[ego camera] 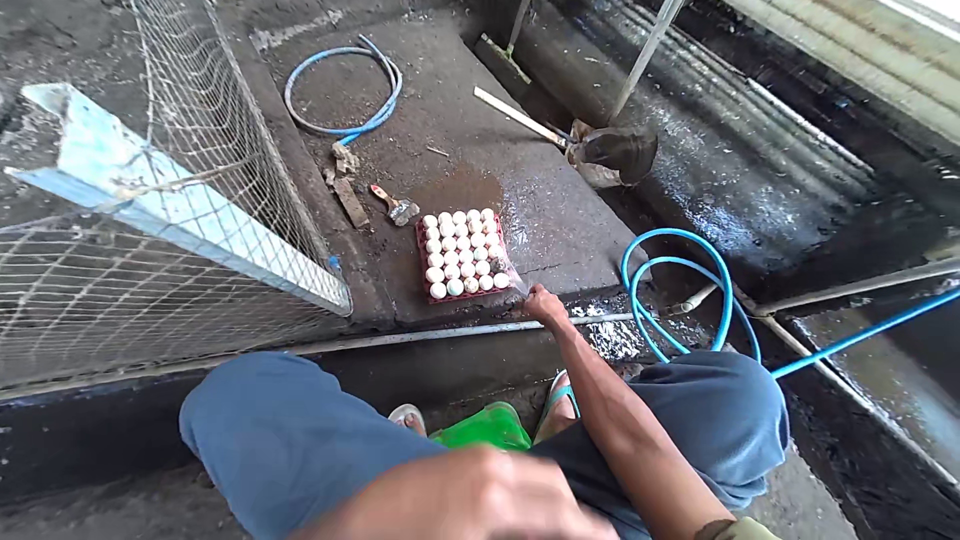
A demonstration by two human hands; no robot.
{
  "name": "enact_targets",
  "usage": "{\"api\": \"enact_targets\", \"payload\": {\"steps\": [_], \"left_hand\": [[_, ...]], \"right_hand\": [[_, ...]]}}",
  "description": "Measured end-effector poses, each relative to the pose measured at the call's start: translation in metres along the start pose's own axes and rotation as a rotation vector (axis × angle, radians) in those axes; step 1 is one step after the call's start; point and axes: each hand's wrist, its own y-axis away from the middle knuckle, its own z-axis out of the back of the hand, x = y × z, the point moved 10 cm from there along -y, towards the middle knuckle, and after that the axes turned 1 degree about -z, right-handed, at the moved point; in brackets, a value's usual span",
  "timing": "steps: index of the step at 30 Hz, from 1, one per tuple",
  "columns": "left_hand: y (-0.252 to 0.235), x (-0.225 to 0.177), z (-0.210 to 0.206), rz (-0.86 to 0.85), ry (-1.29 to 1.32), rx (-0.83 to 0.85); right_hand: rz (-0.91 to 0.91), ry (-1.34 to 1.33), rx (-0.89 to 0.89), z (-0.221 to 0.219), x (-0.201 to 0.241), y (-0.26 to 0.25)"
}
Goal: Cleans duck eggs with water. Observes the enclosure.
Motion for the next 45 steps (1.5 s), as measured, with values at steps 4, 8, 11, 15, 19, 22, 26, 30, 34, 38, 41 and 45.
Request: {"api": "enact_targets", "payload": {"steps": [4, 8, 11, 15, 19, 22, 26, 30, 34, 38, 41, 45], "left_hand": [[0.024, 0.123, 0.049, 0.648, -0.271, -0.015], [0.047, 0.226, 0.072, 1.119, -0.270, 0.049], [0.057, 0.280, 0.069, 1.277, -0.189, 0.020], [0.068, 0.327, 0.056, 1.367, -0.005, -0.203], [0.068, 0.354, 0.037, 1.287, 0.260, -0.572], [0.070, 0.369, 0.018, 1.206, 0.468, -0.753], [0.071, 0.375, 0.013, 1.083, 0.693, -0.980], [0.057, 0.384, 0.016, 0.904, 0.800, -1.079], [0.039, 0.320, 0.020, 1.054, 0.968, -1.323], [0.060, 0.418, 0.035, 0.840, 0.828, -1.293], [0.069, 0.436, 0.042, 0.874, 0.840, -1.254], [0.060, 0.432, 0.056, 0.800, 0.879, -1.227]], "right_hand": [[0.092, -0.020, 0.124, -0.016, 0.011, 0.004], [0.084, -0.014, 0.066, -0.014, 0.010, 0.003], [0.093, -0.021, 0.085, -0.014, 0.009, 0.006], [0.158, -0.014, 0.174, -0.031, 0.018, 0.015], [0.222, -0.009, 0.200, -0.036, 0.029, 0.023], [0.261, 0.009, 0.244, -0.049, 0.032, 0.026], [0.280, 0.024, 0.168, -0.049, 0.038, 0.030], [0.291, -0.084, -0.005, -0.050, 0.042, 0.047], [0.020, -0.287, 0.058, -0.051, 0.068, 0.125], [0.528, -0.716, -0.156, -0.095, 0.038, 0.036], [0.043, -0.971, -0.187, -0.091, 0.013, 0.007], [-0.068, -0.759, -0.276, -0.043, -0.002, -0.052]]}}
